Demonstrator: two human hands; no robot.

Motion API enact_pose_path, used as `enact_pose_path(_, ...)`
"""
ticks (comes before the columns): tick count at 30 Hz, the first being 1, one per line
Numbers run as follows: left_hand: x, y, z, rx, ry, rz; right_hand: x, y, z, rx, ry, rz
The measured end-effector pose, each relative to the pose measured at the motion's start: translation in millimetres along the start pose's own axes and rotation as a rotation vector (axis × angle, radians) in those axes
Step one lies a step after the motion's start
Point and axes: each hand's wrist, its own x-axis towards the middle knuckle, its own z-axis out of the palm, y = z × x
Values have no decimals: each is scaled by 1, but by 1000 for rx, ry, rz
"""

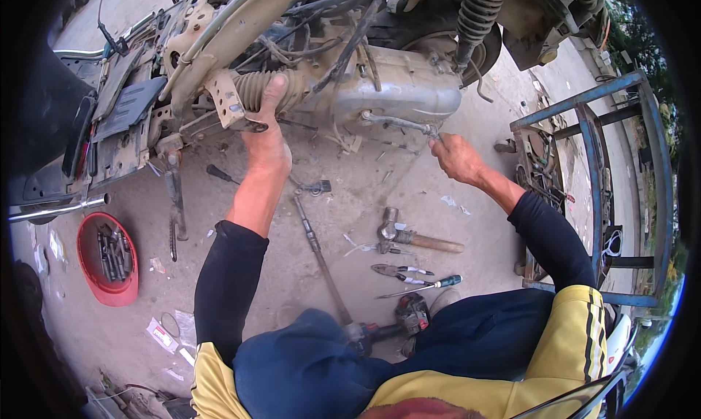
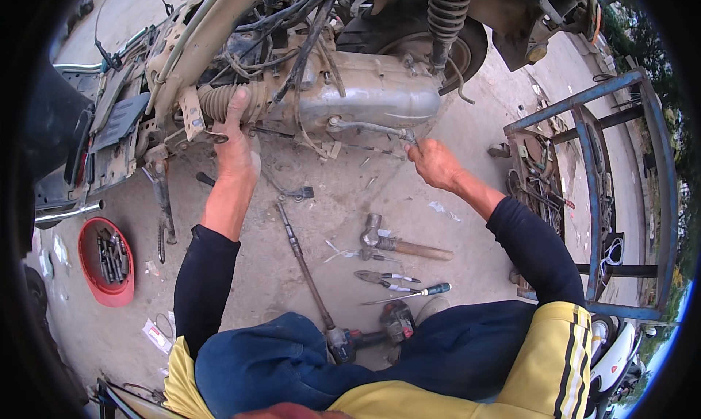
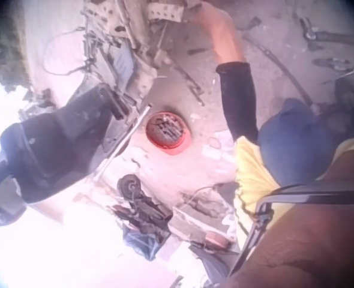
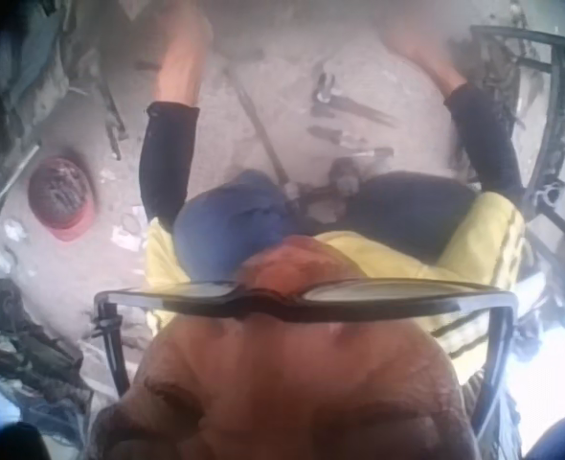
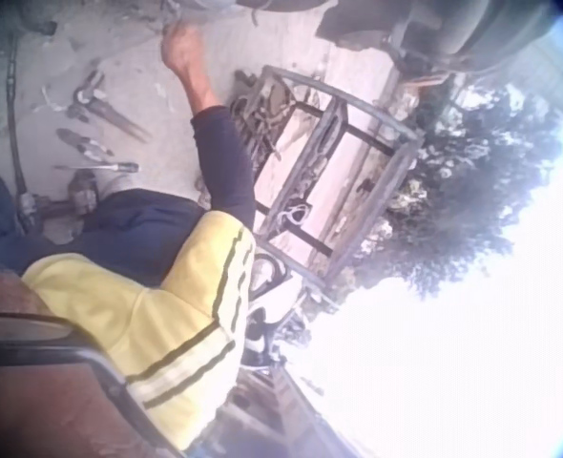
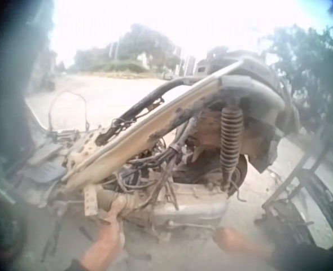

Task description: The person is repairing a motorcycle. They use a hammer to tap a metal bracket and a wrench to tighten bolts on the motorcycle's frame.

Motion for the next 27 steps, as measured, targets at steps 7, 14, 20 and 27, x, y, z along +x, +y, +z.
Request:
enact_pose_path(7, -5, -2, 10, -131, 85, 50, -7, -4, 5, 0, 109, -38)
enact_pose_path(14, -10, 16, 17, -234, 8, -92, 9, 13, 16, 36, 131, -100)
enact_pose_path(20, -5, 11, 20, -244, 67, 2, 15, 6, 5, 23, 81, -76)
enact_pose_path(27, -7, 13, 14, -220, -8, 9, 0, 10, 15, 148, 102, -75)
